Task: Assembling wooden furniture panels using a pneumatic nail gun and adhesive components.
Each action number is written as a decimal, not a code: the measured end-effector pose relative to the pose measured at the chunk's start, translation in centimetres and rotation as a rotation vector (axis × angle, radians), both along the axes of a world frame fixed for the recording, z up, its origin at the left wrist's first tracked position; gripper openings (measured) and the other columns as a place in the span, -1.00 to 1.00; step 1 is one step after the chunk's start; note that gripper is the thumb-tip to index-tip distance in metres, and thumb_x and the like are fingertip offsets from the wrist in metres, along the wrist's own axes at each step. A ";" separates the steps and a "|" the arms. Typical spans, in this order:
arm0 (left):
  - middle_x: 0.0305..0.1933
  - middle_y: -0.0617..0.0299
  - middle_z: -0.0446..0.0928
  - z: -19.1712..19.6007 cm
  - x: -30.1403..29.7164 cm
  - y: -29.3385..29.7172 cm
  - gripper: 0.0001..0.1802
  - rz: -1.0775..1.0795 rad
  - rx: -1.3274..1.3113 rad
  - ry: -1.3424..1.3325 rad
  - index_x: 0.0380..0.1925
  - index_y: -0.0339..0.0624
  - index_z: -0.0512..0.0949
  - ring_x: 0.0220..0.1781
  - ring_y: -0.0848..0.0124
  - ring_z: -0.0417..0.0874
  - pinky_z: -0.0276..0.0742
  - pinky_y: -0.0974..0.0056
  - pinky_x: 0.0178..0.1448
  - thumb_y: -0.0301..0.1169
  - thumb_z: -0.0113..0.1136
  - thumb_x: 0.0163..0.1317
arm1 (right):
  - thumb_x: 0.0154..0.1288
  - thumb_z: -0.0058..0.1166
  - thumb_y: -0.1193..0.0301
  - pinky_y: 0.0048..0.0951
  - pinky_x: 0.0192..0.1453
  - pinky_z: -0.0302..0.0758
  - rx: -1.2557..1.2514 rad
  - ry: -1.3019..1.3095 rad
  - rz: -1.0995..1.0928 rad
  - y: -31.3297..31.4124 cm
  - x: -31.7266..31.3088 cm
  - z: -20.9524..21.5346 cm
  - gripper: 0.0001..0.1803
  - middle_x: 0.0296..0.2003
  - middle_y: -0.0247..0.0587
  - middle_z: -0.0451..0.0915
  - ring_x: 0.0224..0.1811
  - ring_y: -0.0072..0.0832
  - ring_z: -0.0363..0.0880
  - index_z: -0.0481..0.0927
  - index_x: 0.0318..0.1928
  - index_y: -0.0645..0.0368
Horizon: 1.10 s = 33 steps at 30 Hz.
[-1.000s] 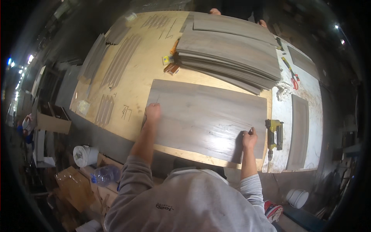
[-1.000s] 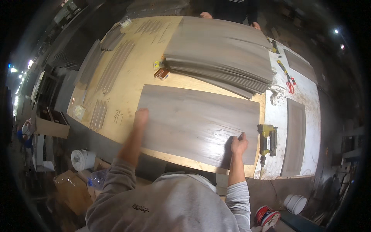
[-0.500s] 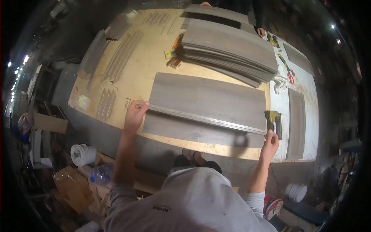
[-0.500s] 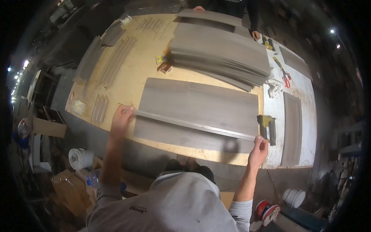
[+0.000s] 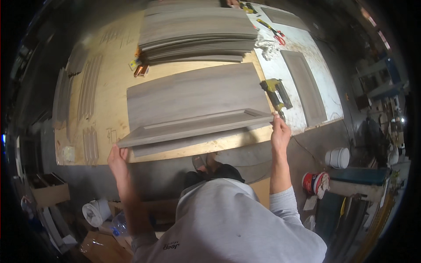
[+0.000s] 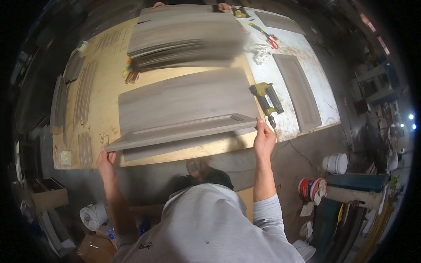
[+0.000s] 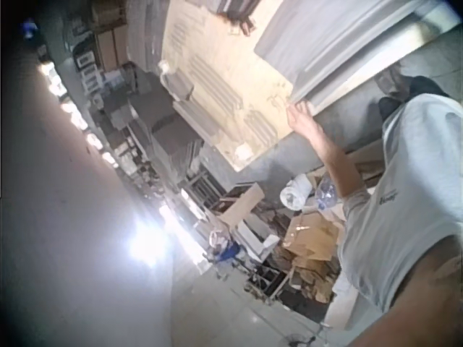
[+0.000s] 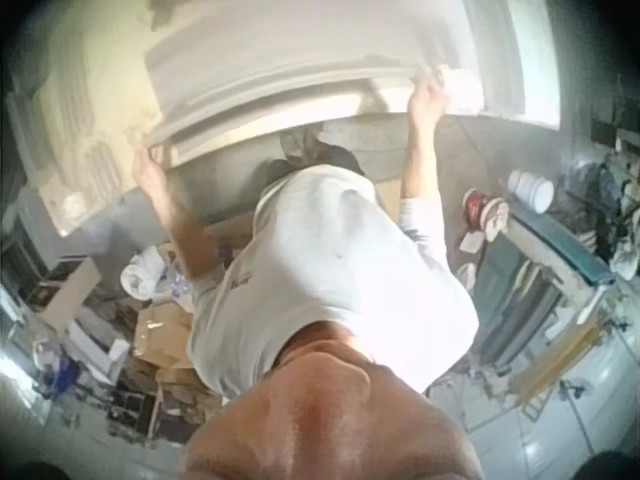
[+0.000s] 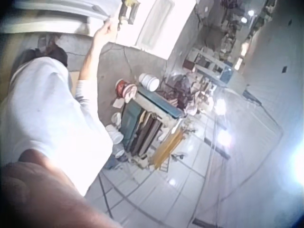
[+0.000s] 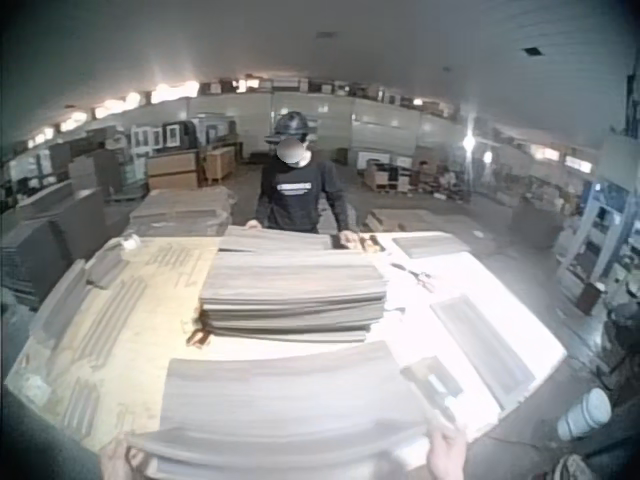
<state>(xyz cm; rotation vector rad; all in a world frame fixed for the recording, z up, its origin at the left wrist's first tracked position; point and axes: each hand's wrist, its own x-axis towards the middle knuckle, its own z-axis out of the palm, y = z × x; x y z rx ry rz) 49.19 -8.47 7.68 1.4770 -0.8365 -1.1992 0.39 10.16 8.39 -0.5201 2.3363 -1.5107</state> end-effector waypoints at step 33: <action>0.17 0.12 0.49 -0.3 -7.8 -3.1 -0.54 0.155 -0.045 -0.050 0.17 -0.28 0.52 0.14 0.41 0.55 0.53 0.33 0.15 -0.16 0.18 0.47 | 0.51 0.00 -0.01 -0.31 0.31 0.42 -0.144 -0.028 0.347 -2.5 -5.3 -2.1 -0.38 0.04 -0.06 0.67 0.14 -0.24 0.60 0.53 0.31 0.21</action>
